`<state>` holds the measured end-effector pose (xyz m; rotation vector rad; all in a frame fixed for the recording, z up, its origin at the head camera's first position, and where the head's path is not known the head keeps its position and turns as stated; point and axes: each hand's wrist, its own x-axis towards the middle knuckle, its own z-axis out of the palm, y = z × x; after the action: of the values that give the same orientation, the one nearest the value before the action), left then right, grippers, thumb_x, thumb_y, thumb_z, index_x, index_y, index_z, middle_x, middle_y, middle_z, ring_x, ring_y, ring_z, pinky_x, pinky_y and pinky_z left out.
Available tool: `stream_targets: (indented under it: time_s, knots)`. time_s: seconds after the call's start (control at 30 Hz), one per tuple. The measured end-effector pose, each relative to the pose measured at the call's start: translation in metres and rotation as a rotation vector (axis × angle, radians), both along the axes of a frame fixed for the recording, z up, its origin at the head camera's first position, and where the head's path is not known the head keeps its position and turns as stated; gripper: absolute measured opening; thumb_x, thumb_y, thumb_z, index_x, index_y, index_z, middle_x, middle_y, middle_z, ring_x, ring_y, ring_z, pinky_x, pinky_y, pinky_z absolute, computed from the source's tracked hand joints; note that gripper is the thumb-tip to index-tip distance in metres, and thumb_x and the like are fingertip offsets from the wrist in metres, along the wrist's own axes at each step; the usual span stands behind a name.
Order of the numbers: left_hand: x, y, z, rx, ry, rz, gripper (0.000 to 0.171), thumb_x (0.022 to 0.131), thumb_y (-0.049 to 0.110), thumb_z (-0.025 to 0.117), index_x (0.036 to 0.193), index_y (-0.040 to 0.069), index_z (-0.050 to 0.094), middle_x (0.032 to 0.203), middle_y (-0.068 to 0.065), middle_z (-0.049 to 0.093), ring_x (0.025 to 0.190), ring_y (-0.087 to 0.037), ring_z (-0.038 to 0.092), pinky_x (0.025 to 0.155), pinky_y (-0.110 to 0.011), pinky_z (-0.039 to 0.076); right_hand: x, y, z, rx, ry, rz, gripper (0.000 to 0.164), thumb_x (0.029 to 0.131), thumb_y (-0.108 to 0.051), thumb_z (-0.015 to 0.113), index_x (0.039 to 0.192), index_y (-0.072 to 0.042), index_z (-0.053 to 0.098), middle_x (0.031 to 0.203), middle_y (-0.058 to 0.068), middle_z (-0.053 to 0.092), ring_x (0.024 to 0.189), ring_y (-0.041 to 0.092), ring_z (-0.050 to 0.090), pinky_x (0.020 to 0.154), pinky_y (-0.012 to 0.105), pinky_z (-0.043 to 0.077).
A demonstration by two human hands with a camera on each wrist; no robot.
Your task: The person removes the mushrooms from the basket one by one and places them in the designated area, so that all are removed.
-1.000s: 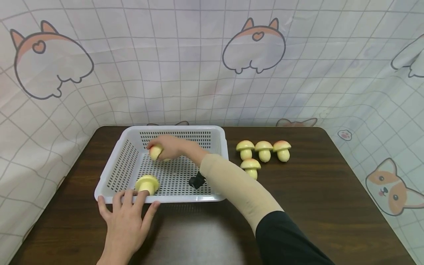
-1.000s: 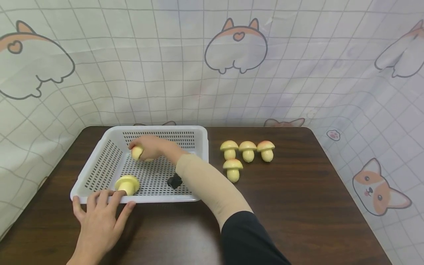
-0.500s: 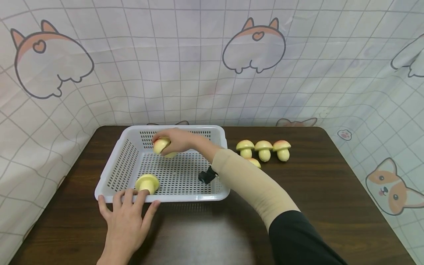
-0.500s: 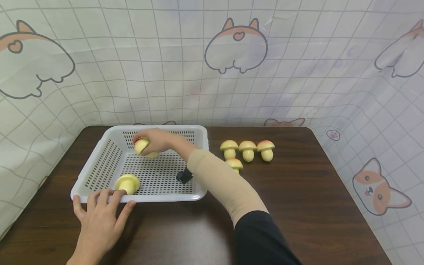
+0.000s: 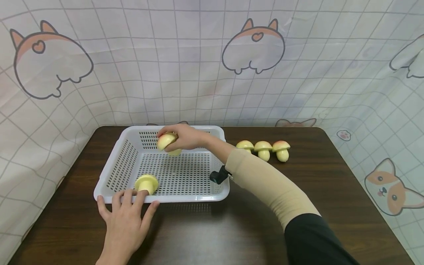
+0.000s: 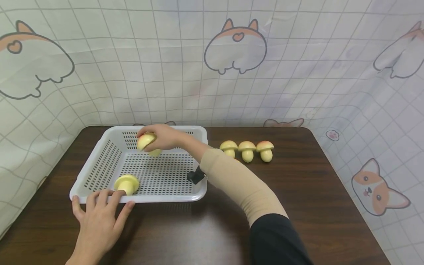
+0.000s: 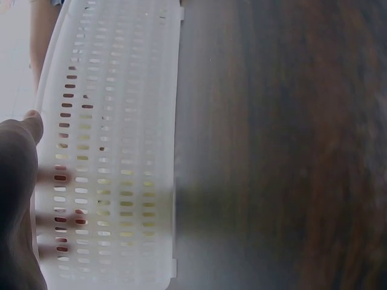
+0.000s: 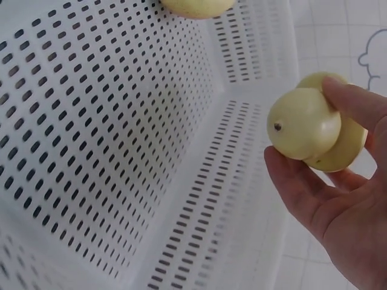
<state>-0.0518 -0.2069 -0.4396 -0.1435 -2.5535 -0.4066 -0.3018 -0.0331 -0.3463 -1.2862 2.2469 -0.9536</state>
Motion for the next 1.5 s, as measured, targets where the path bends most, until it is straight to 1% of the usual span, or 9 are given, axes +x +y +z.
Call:
stream_targets:
  time_s: [0.1,0.27,0.37,0.6,0.87,1.07,1.27,1.4,1.5]
  knots:
    - [0.000,0.000,0.000,0.001,-0.002,0.002,0.047,0.102,0.054,0.054,0.115,0.010,0.062,0.110,-0.020,0.057,0.115,-0.047,0.044,0.104,-0.082,-0.005,0.002,0.008,0.004,-0.021,-0.004,-0.017,0.049,0.094,-0.020,0.078,0.139,-0.016,0.060,0.128,0.001,0.062,0.106,0.017,0.059,0.085,0.030,0.051]
    - [-0.001,-0.001,0.000,0.001,0.004,0.000,0.046,0.102,0.055,0.053,0.115,0.011,0.061,0.111,-0.019,0.057,0.114,-0.047,0.045,0.103,-0.082,-0.004,0.009,0.022,0.013,-0.060,-0.047,-0.043,0.051,0.093,-0.019,0.078,0.140,-0.016,0.060,0.130,0.001,0.061,0.107,0.018,0.059,0.085,0.031,0.052]
    - [0.000,0.000,0.000,0.002,0.008,-0.003,0.047,0.103,0.055,0.052,0.115,0.011,0.061,0.110,-0.019,0.057,0.114,-0.048,0.045,0.103,-0.083,-0.004,0.012,0.030,0.017,-0.083,-0.057,-0.055,0.053,0.093,-0.018,0.078,0.142,-0.017,0.058,0.131,0.000,0.061,0.107,0.018,0.059,0.084,0.032,0.052]
    - [0.001,0.000,0.000,0.010,-0.005,0.001,0.045,0.102,0.054,0.054,0.115,0.011,0.062,0.109,-0.020,0.058,0.114,-0.047,0.044,0.103,-0.083,-0.004,0.016,0.047,0.019,-0.130,-0.057,-0.101,0.049,0.094,-0.019,0.078,0.140,-0.017,0.060,0.133,-0.002,0.061,0.110,0.017,0.059,0.086,0.033,0.052]
    - [0.002,0.000,-0.001,0.018,0.010,0.000,0.045,0.102,0.054,0.054,0.114,0.012,0.061,0.108,-0.019,0.057,0.114,-0.047,0.044,0.103,-0.083,-0.003,0.018,0.071,0.020,-0.183,-0.099,-0.170,0.048,0.094,-0.020,0.078,0.139,-0.019,0.062,0.131,-0.003,0.061,0.113,0.021,0.058,0.085,0.037,0.054]
    - [0.000,0.001,-0.001,0.019,-0.004,-0.003,0.044,0.102,0.054,0.055,0.114,0.012,0.061,0.109,-0.019,0.057,0.115,-0.048,0.044,0.103,-0.083,-0.004,0.024,0.094,0.025,-0.216,-0.189,-0.230,0.049,0.093,-0.022,0.079,0.139,-0.023,0.062,0.130,-0.001,0.060,0.110,0.027,0.060,0.080,0.041,0.057]
    - [0.000,0.001,-0.001,0.013,-0.009,0.001,0.044,0.102,0.053,0.056,0.115,0.012,0.061,0.111,-0.019,0.057,0.115,-0.048,0.044,0.103,-0.082,-0.004,0.029,0.114,0.029,-0.232,-0.190,-0.275,0.049,0.093,-0.026,0.079,0.139,-0.024,0.062,0.129,0.000,0.061,0.113,0.025,0.060,0.081,0.043,0.056]
    - [0.000,0.001,0.000,0.015,-0.013,0.004,0.044,0.102,0.053,0.056,0.115,0.012,0.062,0.110,-0.019,0.057,0.116,-0.047,0.043,0.104,-0.082,-0.005,0.030,0.126,0.029,-0.260,-0.204,-0.297,0.051,0.093,-0.026,0.078,0.141,-0.022,0.060,0.128,0.002,0.063,0.111,0.025,0.062,0.082,0.046,0.055]
    - [0.001,0.001,0.001,0.016,-0.015,0.003,0.043,0.102,0.053,0.057,0.115,0.012,0.062,0.110,-0.018,0.057,0.116,-0.047,0.043,0.104,-0.082,-0.005,0.033,0.136,0.028,-0.278,-0.217,-0.309,0.053,0.094,-0.026,0.077,0.143,-0.021,0.058,0.129,0.002,0.063,0.108,0.025,0.063,0.082,0.045,0.054]
